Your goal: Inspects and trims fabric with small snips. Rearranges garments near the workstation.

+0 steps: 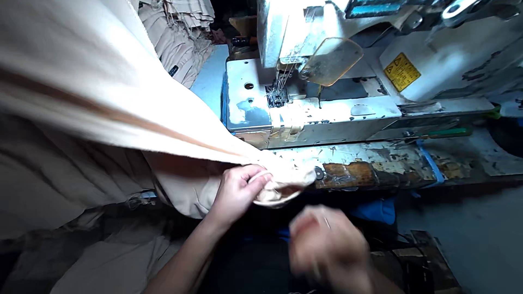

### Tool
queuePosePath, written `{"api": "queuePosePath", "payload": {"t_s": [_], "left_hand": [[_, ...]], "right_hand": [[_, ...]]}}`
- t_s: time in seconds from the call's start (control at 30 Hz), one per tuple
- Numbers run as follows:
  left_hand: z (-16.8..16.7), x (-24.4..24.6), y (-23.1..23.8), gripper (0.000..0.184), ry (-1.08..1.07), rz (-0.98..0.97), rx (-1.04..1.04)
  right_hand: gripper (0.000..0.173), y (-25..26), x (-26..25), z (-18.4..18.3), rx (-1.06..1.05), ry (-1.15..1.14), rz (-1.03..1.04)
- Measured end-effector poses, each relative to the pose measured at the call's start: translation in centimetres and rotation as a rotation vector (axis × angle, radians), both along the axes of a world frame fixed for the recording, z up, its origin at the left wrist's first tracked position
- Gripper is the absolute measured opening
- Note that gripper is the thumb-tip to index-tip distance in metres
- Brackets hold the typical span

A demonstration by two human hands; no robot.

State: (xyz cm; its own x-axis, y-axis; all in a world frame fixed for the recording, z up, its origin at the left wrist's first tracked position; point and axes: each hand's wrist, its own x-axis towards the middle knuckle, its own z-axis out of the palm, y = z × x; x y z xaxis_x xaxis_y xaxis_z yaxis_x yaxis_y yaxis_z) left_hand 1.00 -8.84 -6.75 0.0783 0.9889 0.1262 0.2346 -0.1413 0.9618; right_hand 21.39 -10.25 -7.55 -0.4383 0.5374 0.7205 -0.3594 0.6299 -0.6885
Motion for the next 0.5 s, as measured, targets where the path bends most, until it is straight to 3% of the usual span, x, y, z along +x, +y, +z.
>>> {"api": "queuePosePath", "payload": {"t_s": [0.07,0.2,0.27,0.5], "left_hand": [[-1.2,0.0,0.4,0.015,0.032,0.079,0.006],[-0.3,-0.4,0.3,0.014,-0.103,0.039,-0.041],[0.1,-0.4,0.0,0.009,-0.182,-0.027,-0.102],[0.6,-0.3,0.1,0.021,-0.351,-0.036,-0.18]], "right_hand": [[0.032,-0.8,0.8,1.7,-0.01,0.005,0.117],[0.023,2.2,-0.7,-1.6,-0.379,-0.088,-0.251],[0.023,2.4,-1.0,-2.4,-0.52,-0.16,-0.318],[0.024,1.7,-1.5,-1.9,-0.429,-0.214,-0.341]]}}
